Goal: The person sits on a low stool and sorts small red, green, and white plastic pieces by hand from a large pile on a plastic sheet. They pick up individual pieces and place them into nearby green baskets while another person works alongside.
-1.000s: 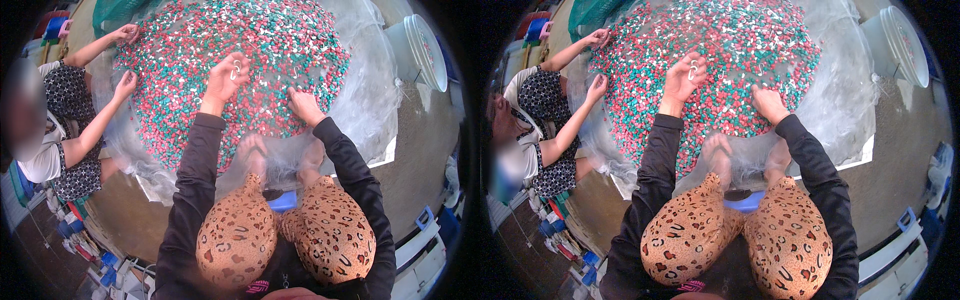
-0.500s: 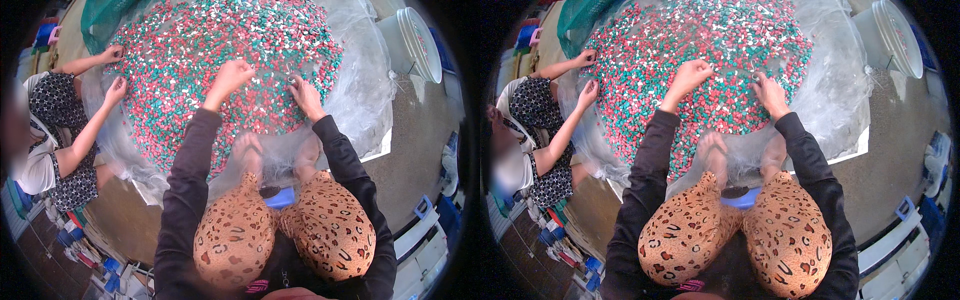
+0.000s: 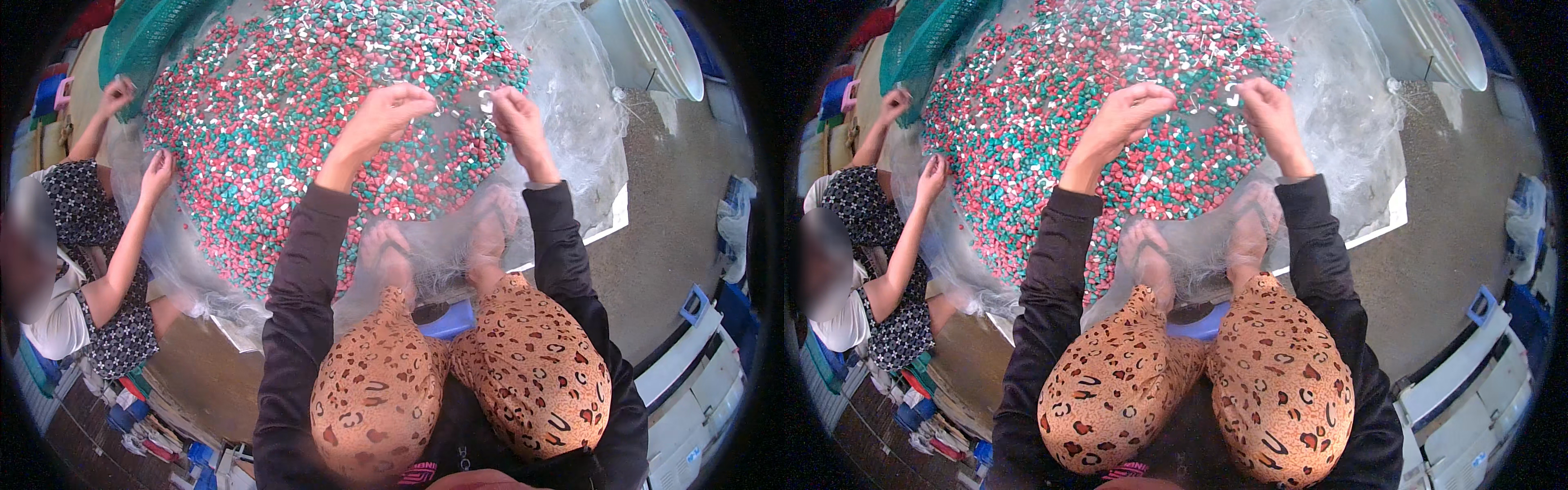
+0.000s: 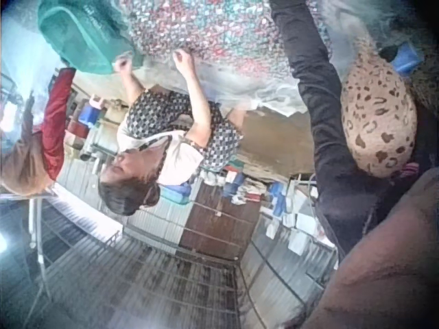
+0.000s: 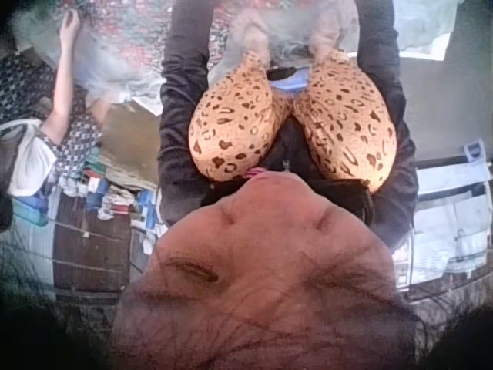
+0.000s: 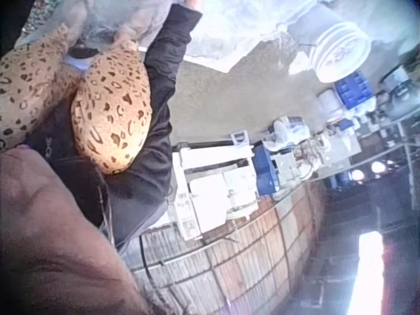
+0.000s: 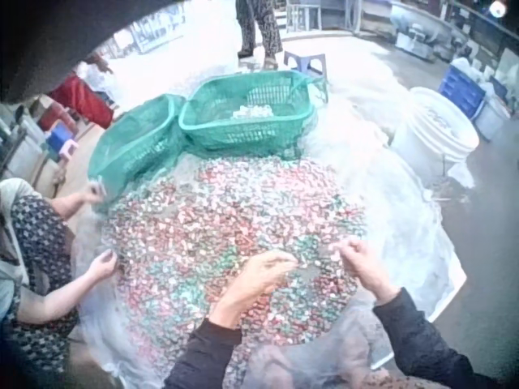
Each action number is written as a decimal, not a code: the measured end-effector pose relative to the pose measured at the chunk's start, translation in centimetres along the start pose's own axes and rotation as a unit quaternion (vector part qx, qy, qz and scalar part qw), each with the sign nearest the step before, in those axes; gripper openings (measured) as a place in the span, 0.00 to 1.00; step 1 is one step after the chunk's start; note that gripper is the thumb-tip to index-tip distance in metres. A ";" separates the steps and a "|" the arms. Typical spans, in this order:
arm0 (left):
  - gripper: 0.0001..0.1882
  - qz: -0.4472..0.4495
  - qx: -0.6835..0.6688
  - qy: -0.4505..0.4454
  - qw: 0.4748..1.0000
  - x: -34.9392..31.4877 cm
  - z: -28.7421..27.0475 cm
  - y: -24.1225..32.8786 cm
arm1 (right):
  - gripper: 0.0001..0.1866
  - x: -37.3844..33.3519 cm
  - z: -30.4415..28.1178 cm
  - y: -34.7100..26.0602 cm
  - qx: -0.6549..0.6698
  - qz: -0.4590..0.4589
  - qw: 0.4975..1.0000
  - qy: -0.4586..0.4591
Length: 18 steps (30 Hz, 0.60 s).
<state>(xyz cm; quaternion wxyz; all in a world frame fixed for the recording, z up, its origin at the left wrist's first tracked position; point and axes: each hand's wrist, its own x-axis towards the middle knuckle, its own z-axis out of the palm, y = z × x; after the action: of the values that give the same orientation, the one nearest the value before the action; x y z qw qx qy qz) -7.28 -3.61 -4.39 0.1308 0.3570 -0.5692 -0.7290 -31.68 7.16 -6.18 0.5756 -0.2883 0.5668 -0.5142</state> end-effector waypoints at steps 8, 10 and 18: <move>0.16 0.163 0.489 0.022 0.857 8.2 9.5 -6.4 | 0.09 -4.4 -4.9 -2.2 0.495 -0.090 0.839 -0.208; 0.15 0.175 0.536 0.022 0.826 9.0 12.6 -7.6 | 0.08 -4.5 -5.4 -1.9 0.499 -0.062 0.849 -0.161; 0.11 0.115 0.462 0.078 0.876 4.4 1.6 -10.0 | 0.13 -2.7 -7.0 2.0 0.154 0.087 0.983 0.053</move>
<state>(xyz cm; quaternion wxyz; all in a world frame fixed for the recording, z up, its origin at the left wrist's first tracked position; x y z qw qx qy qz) -9.32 -1.87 -15.06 0.0781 0.3645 -0.8664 -0.3324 -37.32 12.00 -8.33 0.6243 -0.1185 0.5338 -0.5579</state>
